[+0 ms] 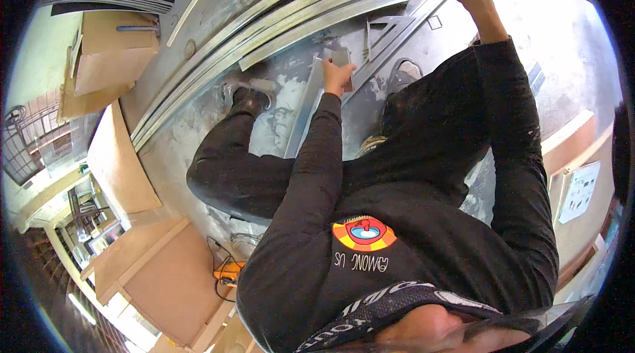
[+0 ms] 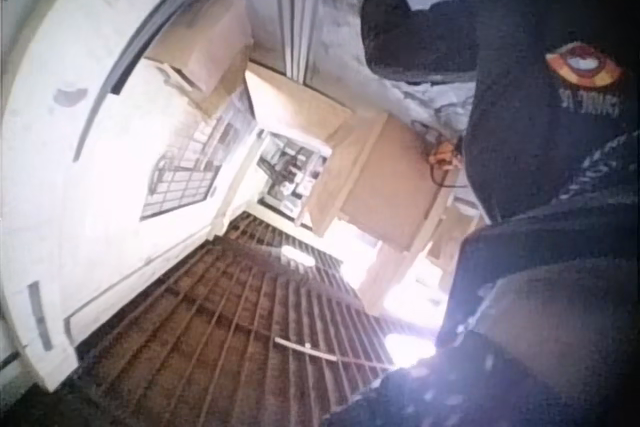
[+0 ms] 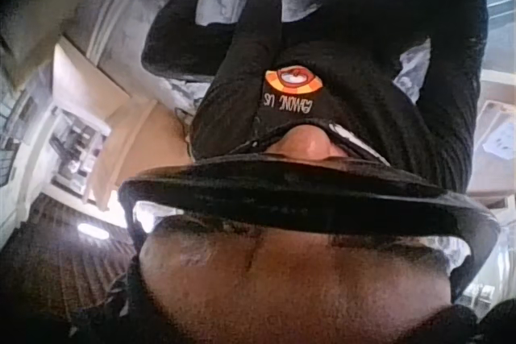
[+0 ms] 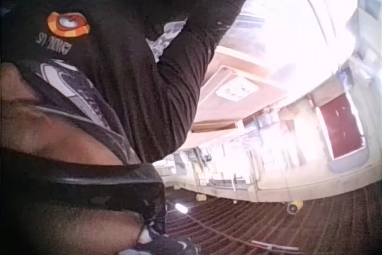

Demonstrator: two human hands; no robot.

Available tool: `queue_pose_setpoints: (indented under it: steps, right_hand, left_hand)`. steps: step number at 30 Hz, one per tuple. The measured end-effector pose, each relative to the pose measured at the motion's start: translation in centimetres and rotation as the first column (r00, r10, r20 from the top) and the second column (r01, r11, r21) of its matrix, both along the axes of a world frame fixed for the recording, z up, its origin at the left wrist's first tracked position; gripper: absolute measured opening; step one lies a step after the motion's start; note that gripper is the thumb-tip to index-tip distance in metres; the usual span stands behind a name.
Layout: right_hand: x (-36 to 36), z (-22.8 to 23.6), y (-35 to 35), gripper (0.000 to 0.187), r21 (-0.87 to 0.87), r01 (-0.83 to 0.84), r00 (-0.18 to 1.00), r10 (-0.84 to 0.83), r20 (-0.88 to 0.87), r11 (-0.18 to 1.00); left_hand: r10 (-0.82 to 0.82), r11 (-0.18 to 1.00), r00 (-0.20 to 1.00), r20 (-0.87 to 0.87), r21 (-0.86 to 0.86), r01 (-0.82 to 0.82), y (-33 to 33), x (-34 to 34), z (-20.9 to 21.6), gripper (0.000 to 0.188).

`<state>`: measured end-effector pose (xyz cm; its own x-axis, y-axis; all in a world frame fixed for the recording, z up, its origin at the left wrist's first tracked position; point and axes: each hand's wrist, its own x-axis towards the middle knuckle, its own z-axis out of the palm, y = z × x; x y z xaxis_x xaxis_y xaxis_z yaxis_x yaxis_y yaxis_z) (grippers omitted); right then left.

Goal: Cutting metal profiles or C-channels to size using an angle grinder and a measuring tape.

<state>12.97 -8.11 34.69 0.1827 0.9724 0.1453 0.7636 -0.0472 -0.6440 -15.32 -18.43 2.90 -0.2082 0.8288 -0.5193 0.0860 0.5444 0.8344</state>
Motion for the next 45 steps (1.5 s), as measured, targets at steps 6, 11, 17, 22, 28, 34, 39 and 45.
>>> queue_pose_setpoints:
  steps: [6,11,17,22,28,34,39,45]
  right_hand:
    - [0.5,-1.1,2.0,0.042,-0.021,0.103,0.936,-0.104,-0.336,0.994]
    - [2.8,-4.8,4.2,0.048,0.019,0.048,0.987,-0.044,-0.154,0.999]
    - [2.5,-3.9,2.8,0.057,-0.003,0.072,0.995,-0.072,-0.064,0.997]
    - [1.5,-2.4,2.9,0.056,0.039,0.058,0.998,-0.056,-0.035,0.998]
    - [4.4,-3.2,2.6,0.059,-0.044,0.08,0.989,-0.085,-0.12,0.996]
    - [10.6,-5.1,3.5,0.047,-0.099,0.027,0.885,-0.07,-0.461,0.995]
    - [15.5,-20.8,4.2,0.034,-0.21,0.165,0.809,-0.254,-0.53,0.964]
    - [21.7,-37.7,1.5,0.05,-0.36,0.51,0.848,-0.526,0.061,0.781]
  left_hand:
    - [-0.108,0.994,0.955,-0.276,-0.053,0.098,-0.8,-2.9,-1.9,0.085]
    - [-0.106,0.994,0.944,-0.313,-0.051,0.095,-0.4,-2.6,-2.6,0.084]
    - [0.125,0.981,0.972,0.199,-0.168,-0.092,-0.4,-0.9,-6.5,0.062]
    - [0.346,0.932,0.765,0.544,-0.291,-0.214,1.3,-4.6,-7.7,0.035]
    - [0.425,0.902,0.667,0.612,-0.346,-0.257,1.4,-2.1,-2.6,0.024]
    - [0.506,0.837,0.536,0.676,-0.236,-0.494,2.2,-3.1,1.7,0.022]
    - [0.52,0.788,0.443,0.73,-0.211,-0.578,4.8,-8.1,3.2,0.027]
    - [0.517,0.799,0.456,0.725,-0.217,-0.561,10.5,-6.4,5.6,0.024]
